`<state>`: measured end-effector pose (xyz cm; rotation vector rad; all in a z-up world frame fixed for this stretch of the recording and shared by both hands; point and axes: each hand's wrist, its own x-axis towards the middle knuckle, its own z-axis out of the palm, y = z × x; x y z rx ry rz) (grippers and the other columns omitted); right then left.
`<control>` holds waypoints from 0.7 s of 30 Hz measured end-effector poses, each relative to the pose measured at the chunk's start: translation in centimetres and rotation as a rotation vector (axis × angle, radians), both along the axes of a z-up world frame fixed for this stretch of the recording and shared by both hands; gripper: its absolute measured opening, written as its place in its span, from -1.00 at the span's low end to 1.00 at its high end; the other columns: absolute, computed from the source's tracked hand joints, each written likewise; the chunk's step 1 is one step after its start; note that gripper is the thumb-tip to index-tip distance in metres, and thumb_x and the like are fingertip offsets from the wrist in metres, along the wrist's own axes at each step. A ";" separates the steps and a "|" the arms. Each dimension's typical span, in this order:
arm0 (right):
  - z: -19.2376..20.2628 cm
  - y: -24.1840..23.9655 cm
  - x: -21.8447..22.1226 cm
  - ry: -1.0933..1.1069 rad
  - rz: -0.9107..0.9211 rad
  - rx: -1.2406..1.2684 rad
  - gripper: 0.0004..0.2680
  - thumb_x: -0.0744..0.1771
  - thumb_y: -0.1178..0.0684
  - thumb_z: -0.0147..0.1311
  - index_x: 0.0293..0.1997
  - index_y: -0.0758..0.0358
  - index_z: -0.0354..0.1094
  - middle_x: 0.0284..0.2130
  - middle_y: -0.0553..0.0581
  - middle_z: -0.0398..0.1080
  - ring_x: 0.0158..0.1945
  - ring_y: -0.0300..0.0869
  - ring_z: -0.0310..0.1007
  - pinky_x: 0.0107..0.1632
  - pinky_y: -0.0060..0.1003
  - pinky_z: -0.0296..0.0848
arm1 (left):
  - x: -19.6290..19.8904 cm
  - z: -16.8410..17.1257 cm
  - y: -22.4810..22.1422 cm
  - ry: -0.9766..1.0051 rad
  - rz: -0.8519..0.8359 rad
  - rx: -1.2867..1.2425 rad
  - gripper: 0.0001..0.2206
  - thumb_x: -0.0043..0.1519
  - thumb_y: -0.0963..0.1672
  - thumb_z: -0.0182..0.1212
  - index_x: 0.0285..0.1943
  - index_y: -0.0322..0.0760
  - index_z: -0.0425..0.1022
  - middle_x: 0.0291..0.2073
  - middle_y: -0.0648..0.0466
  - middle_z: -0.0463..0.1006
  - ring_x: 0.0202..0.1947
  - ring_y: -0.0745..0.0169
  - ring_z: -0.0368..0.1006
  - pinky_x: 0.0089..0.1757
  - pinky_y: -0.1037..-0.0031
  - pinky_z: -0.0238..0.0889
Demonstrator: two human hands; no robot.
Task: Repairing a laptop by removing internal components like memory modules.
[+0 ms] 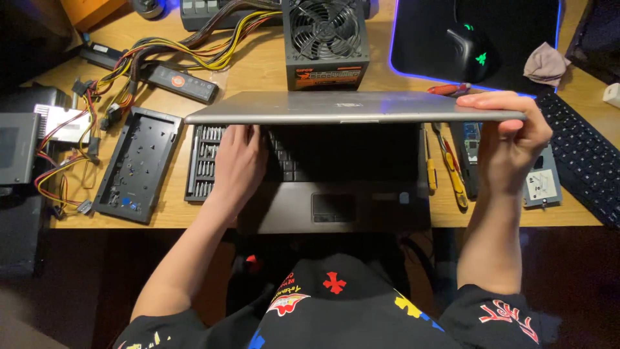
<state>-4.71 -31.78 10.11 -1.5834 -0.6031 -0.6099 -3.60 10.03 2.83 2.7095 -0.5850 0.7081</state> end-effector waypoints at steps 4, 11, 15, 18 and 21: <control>0.4 0.6 -1.0 0.005 -0.031 -0.003 -0.57 0.48 -0.32 0.01 -0.01 0.44 0.31 -0.10 0.30 0.48 0.03 -0.07 0.56 0.13 -0.24 0.47 | -0.4 -0.3 -0.3 -0.017 0.006 0.003 -0.70 0.14 -0.21 0.23 0.04 -0.54 0.54 -0.05 -0.30 0.49 -0.03 -0.28 0.39 -0.02 0.13 0.32; 0.6 0.7 -1.5 0.012 -0.039 -0.060 -0.56 0.46 -0.34 -0.01 -0.05 0.40 0.31 -0.12 0.31 0.49 0.03 -0.05 0.55 0.15 -0.23 0.49 | 2.4 -1.6 -4.7 -0.035 -0.032 0.002 -0.84 0.23 -0.19 0.18 -0.09 -0.39 0.59 -0.21 -0.20 0.57 -0.17 -0.26 0.49 -0.12 0.08 0.33; 0.6 0.7 -1.5 -0.007 -0.015 -0.053 -0.57 0.44 -0.33 -0.01 -0.02 0.39 0.32 -0.12 0.31 0.48 0.03 -0.04 0.54 0.19 -0.17 0.51 | 4.9 -3.5 -11.5 -0.037 -0.383 -0.383 -0.82 0.37 -0.17 0.08 0.04 -0.37 0.53 -0.14 -0.18 0.59 -0.10 -0.21 0.53 -0.04 0.14 0.39; 0.8 1.0 -2.1 -0.017 -0.062 -0.111 -0.56 0.43 -0.35 -0.04 -0.04 0.40 0.32 -0.14 0.30 0.49 0.02 -0.05 0.55 0.18 -0.16 0.52 | 5.7 -3.8 -15.2 0.083 -0.430 -0.390 -0.80 0.43 -0.07 0.10 0.10 -0.24 0.50 -0.10 -0.08 0.61 -0.04 -0.05 0.54 -0.02 0.21 0.43; 0.4 1.1 -2.2 -0.011 -0.048 -0.076 -0.55 0.42 -0.35 -0.03 -0.05 0.40 0.33 -0.13 0.30 0.49 0.02 -0.04 0.55 0.18 -0.16 0.51 | 5.9 -3.8 -14.9 -0.023 -0.422 -0.253 -0.77 0.45 -0.08 0.06 0.19 -0.26 0.44 -0.01 -0.10 0.55 0.04 -0.04 0.49 0.05 0.22 0.38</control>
